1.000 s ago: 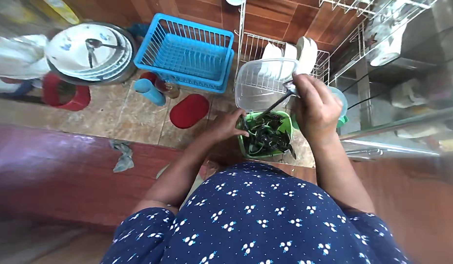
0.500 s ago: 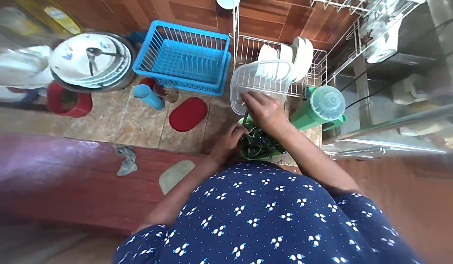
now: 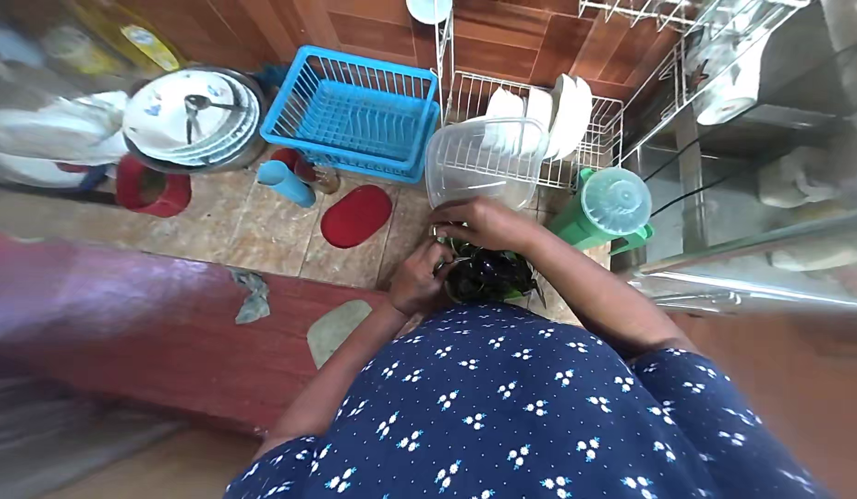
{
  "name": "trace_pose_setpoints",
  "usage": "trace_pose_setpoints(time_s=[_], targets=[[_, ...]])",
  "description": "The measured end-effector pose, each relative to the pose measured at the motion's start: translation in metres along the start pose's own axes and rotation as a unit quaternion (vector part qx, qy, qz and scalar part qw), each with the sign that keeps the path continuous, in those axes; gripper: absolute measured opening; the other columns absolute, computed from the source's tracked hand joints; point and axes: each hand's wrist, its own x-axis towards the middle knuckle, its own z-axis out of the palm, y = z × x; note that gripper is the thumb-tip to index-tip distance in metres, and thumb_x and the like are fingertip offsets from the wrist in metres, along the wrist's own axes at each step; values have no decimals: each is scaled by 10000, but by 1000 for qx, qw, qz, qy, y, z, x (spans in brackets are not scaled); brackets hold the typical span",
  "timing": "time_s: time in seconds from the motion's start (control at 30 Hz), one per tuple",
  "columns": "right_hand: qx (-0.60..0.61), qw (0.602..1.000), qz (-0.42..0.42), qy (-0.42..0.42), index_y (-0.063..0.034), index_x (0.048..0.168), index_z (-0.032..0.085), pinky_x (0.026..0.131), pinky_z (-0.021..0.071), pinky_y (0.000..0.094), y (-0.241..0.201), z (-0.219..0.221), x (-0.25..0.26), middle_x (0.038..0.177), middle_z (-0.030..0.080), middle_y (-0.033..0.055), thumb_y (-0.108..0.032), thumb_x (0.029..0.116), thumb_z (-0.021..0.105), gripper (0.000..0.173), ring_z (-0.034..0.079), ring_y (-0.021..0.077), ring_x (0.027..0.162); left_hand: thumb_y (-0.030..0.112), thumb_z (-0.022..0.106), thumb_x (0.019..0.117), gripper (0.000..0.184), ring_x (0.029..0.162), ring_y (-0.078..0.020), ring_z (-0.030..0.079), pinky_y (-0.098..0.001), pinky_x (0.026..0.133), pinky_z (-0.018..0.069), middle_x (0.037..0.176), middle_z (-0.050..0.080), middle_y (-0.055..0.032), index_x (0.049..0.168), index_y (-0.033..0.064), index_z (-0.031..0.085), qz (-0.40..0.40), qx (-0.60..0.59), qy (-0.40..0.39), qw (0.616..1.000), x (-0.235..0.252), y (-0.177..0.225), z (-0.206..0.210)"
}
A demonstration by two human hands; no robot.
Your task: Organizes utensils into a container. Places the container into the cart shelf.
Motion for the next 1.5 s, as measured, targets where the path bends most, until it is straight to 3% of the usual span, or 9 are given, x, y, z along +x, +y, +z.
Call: trace_pose_setpoints(time_s=[0.23, 0.4, 0.5, 0.63, 0.8, 1.07, 1.3, 1.43, 1.5], targets=[[27, 989, 98, -109, -74, 1410, 617, 1189, 382, 492, 11, 14, -11, 1466, 592, 122, -335, 1112, 418, 444, 534, 264, 1390, 89, 743, 915, 112, 818, -216, 673, -349, 742, 582, 977, 680, -152, 949, 12, 670, 2, 56, 60, 997, -6, -1, 8], [56, 967, 171, -182, -218, 1644, 270, 1246, 146, 637, 5, -1, -7, 1639, 393, 72, -527, 1100, 307, 626, 329, 294, 1531, 283, 806, 877, 588, 1206, -357, 612, -488, 959, 547, 1424, 515, -262, 1306, -31, 556, -161, 71, 33, 984, 7, 11, 0], [14, 982, 163, -99, -143, 1650, 219, 1216, 242, 636, 7, 8, -12, 1614, 415, 137, -488, 1099, 365, 666, 431, 316, 1467, 318, 698, 967, 655, 1294, -374, 579, -557, 1030, 510, 1512, 474, -229, 1485, 12, 439, -208, 73, -80, 972, 25, 5, -3], [-138, 979, 106, 110, -29, 1393, 579, 1033, 489, 539, -3, 11, -24, 1341, 646, 168, -261, 1040, 567, 422, 624, 345, 1220, 284, 657, 1000, 526, 1144, -348, 646, -547, 945, 550, 1388, 565, -207, 1451, 57, 506, -158, 80, -117, 977, 35, -5, -10], [-211, 974, -82, -9, -50, 941, 732, 823, 551, 505, -34, 55, -51, 947, 723, 114, -46, 961, 598, 135, 696, 308, 940, 62, 664, 946, 446, 963, -372, 700, -541, 776, 602, 1294, 596, -229, 1387, 97, 602, -87, 81, -109, 987, 35, -1, -16], [-326, 936, -37, -125, -35, 966, 743, 964, 491, 602, -30, 107, -45, 1059, 728, 168, 6, 940, 603, 148, 673, 372, 1083, 42, 620, 958, 377, 938, -336, 720, -492, 695, 616, 1308, 621, -188, 1328, 117, 643, -12, 96, -87, 992, 30, -10, -19], [-267, 956, 31, 115, -63, 1024, 727, 911, 557, 481, -66, 47, -60, 1088, 737, 119, -71, 1001, 578, 151, 702, 293, 993, 328, 798, 891, 717, 1225, -291, 604, -502, 1036, 510, 1336, 614, -164, 1498, 107, 487, -118, -54, -146, 981, 41, -27, -55], [-203, 928, 148, 274, 21, 1112, 714, 897, 605, 410, -90, -15, -71, 1020, 753, 133, -128, 1042, 576, 214, 735, 223, 954, 317, 458, 1082, 413, 901, -118, 628, -301, 802, 546, 1146, 651, -101, 1366, 31, 551, -186, -176, -57, 965, 57, -28, -75], [-223, 905, 157, 327, 41, 1121, 704, 883, 603, 388, -87, -36, -75, 1011, 748, 150, -108, 1042, 574, 213, 735, 208, 933, 356, 240, 1106, 483, 659, -21, 513, -190, 572, 429, 1002, 642, 23, 1355, 96, 562, -227, -285, -39, 930, 72, -28, -78]])
